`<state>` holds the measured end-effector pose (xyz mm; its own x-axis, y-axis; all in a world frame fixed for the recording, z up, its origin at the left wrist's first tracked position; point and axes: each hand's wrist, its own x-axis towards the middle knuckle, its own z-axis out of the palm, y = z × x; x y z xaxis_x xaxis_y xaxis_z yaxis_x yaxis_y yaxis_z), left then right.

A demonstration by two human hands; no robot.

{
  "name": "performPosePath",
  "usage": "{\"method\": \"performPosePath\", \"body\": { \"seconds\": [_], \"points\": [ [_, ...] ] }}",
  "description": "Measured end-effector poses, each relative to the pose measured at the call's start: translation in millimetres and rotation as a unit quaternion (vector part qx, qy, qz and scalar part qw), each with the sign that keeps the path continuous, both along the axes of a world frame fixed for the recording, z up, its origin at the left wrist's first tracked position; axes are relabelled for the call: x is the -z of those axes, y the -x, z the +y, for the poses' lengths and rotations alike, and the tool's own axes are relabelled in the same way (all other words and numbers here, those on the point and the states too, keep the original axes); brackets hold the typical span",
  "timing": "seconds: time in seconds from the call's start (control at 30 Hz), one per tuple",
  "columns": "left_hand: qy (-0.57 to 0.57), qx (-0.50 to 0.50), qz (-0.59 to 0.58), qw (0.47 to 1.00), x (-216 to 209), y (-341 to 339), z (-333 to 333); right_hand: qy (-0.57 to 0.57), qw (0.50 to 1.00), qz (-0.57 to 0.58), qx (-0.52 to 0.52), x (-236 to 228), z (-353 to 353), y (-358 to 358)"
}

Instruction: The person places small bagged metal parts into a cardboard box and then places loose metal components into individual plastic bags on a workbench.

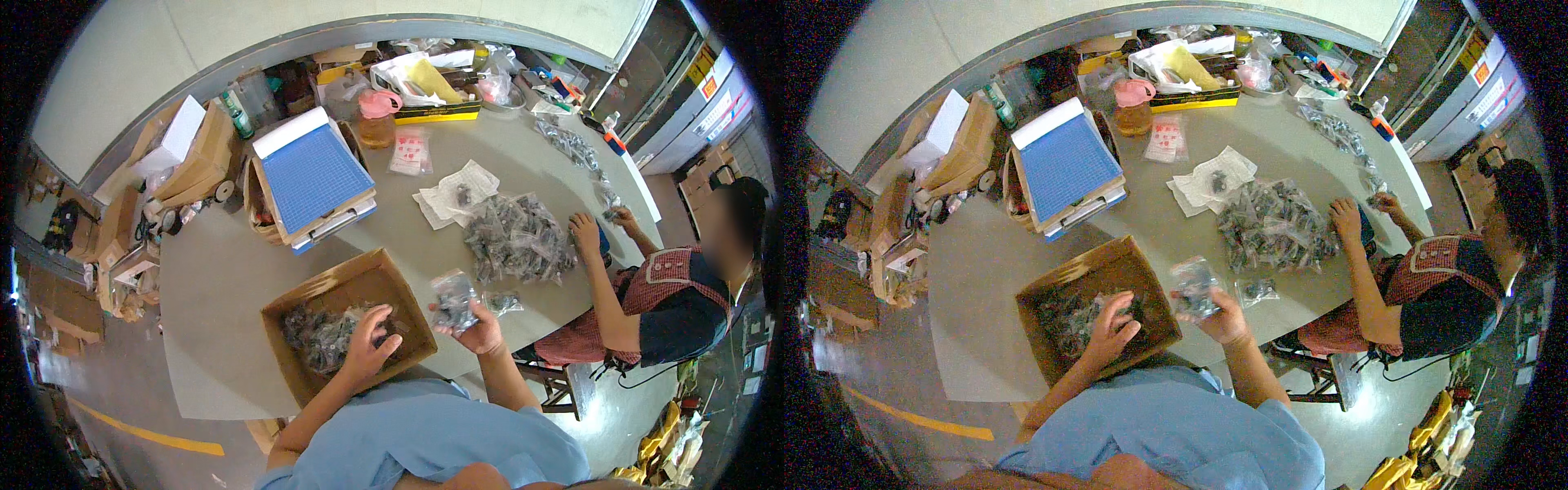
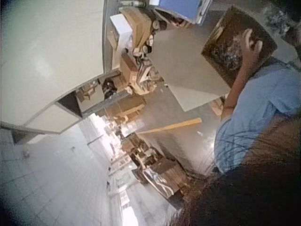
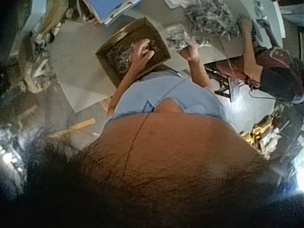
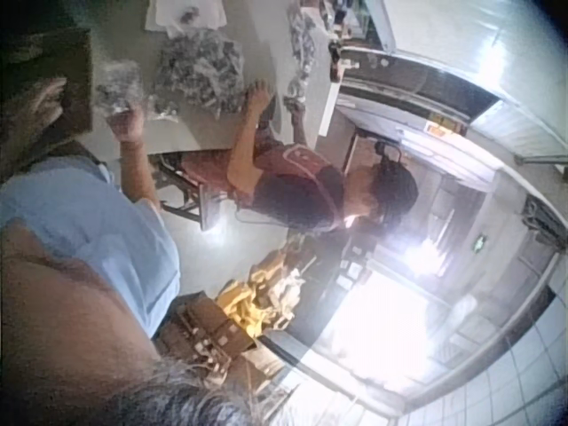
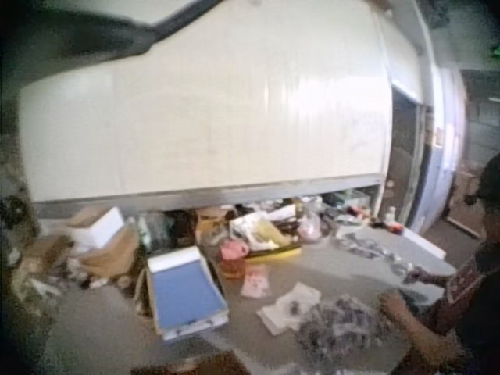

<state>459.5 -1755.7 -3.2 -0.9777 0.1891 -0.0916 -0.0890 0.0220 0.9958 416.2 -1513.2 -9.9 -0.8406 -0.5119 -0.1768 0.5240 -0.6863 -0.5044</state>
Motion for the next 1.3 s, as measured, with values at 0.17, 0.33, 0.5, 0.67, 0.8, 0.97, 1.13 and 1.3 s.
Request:
{"method": "performPosePath", "body": {
  "seconds": [0.17, 0.33, 0.5, 0.67, 0.8, 0.97, 1.13, 1.3],
  "points": [
    [-0.260, -0.027, -0.266, 0.928, -11, 3, 15, -0.458, 0.745, 0.471, -0.116, -56, -35, -9],
    [-0.060, -0.153, -0.160, 0.973, 16, 7, -21, -0.730, 0.658, 0.184, 0.030, 38, 56, 27],
    [0.494, -0.175, 0.113, 0.844, 35, 2, -65, -0.928, 0.359, 0.071, 0.068, 103, 88, 11],
    [0.564, -0.078, 0.073, 0.819, 37, -8, -54, -0.858, 0.477, 0.152, 0.118, 164, 120, 36],
    [0.573, -0.020, 0.039, 0.818, 48, -23, -38, -0.718, 0.484, 0.191, 0.462, 87, 91, 88],
    [0.596, 0.012, 0.046, 0.802, 48, -19, -34, -0.858, 0.413, 0.131, 0.275, 97, 119, 105],
    [0.584, 0.053, 0.066, 0.807, 40, -17, -32, -0.512, 0.748, 0.010, 0.423, 167, 159, 71],
    [0.607, 0.142, 0.037, 0.781, 39, -23, -39, 0.024, 0.975, -0.136, 0.177, 66, 87, 30]
  ]
}}
